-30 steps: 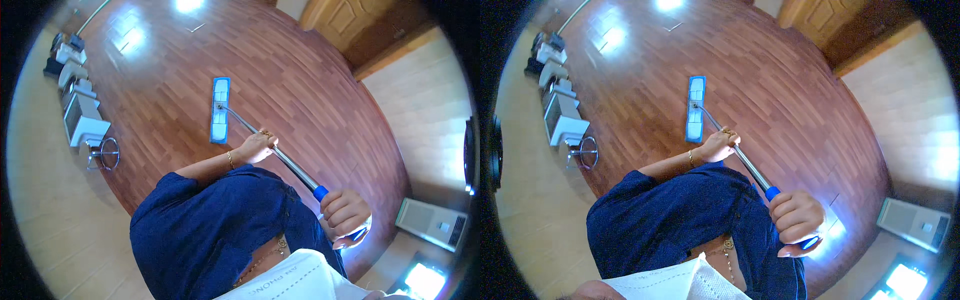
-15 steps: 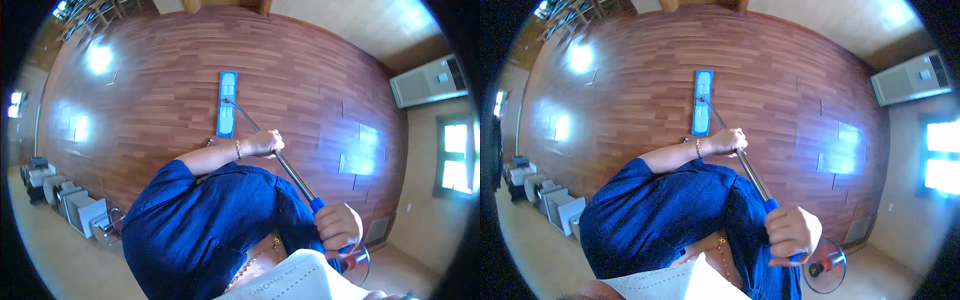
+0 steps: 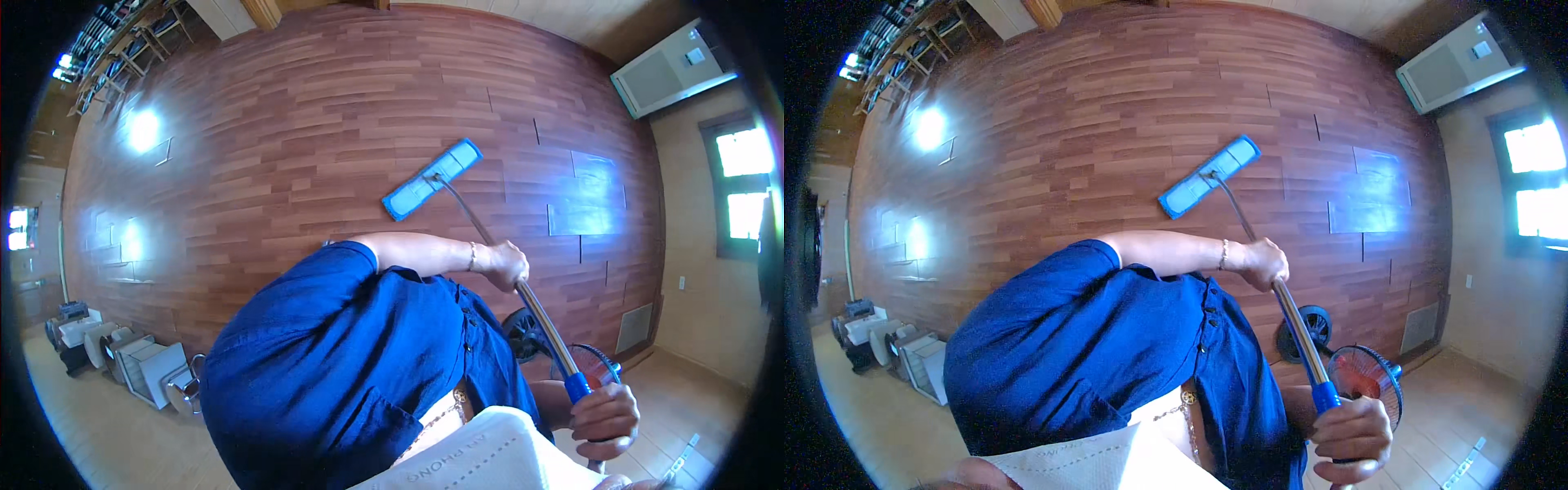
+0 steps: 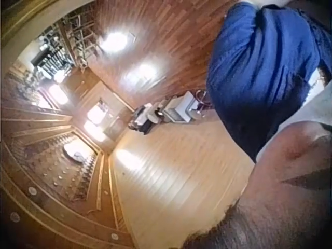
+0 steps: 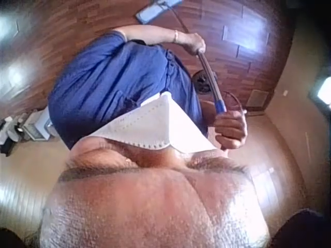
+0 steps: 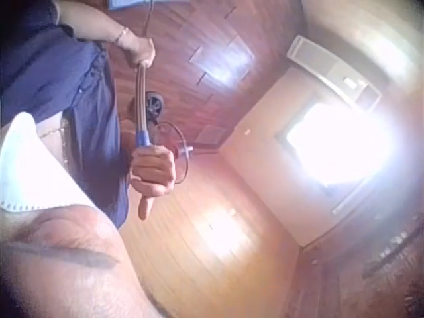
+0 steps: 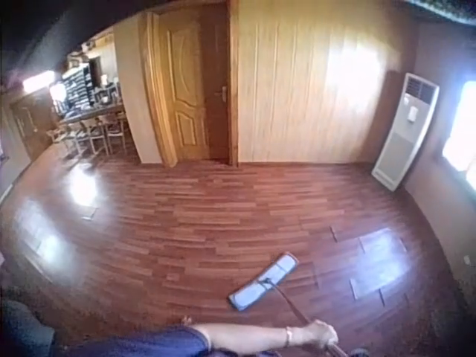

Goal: Mopping a large wooden floor area using a flat microfiber mop.

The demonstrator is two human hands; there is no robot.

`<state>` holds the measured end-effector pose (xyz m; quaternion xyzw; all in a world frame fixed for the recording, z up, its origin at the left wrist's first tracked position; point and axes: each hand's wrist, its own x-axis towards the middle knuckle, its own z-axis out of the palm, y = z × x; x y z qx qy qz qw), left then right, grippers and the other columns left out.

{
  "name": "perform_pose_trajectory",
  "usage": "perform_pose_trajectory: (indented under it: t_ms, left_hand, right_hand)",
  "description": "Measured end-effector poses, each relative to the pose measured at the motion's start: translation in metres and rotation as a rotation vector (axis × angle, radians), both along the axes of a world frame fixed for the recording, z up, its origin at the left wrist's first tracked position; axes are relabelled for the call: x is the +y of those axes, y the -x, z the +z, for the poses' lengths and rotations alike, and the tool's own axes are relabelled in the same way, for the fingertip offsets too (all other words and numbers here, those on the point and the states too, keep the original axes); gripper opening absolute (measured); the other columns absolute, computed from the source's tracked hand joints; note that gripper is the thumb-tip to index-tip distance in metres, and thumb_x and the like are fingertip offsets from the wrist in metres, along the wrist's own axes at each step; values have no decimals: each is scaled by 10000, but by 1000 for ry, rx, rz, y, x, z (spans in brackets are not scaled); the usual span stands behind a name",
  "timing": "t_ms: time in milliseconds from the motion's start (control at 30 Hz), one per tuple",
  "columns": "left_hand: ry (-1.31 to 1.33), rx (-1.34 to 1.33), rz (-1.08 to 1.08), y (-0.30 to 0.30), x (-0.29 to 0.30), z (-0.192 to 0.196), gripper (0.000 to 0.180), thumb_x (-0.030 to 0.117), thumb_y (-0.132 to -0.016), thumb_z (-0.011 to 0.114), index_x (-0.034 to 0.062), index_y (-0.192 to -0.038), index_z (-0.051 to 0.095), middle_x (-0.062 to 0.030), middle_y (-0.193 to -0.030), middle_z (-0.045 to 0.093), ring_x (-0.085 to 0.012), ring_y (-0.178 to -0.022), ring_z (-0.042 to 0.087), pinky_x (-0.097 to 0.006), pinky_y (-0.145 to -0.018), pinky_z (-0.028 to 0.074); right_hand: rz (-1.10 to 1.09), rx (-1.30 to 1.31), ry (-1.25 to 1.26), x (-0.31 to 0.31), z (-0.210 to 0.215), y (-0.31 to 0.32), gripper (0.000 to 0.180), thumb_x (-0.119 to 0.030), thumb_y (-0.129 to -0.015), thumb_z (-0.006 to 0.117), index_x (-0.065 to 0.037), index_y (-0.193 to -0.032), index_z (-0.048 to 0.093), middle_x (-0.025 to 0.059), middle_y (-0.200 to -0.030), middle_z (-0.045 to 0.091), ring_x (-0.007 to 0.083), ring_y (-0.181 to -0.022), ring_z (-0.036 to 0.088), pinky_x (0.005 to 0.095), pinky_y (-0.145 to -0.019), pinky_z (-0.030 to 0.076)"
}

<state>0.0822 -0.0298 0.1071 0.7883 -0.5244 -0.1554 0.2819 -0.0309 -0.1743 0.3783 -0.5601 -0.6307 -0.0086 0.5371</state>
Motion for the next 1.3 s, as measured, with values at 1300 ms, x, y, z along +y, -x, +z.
perform_pose_trajectory:
  t_ms: [1300]
  left_hand:
    - [-152,-16,1693,191,427,-159,151,218,-642,692,131,-702,584,-76,-792,605,-298,-863,610,-429,-628,520]
  right_hand:
    - [354,383,193,290,-201,-13,56,-8,-825,631,-42,-828,587,139,-887,659,319,-960,627,470,-893,455]
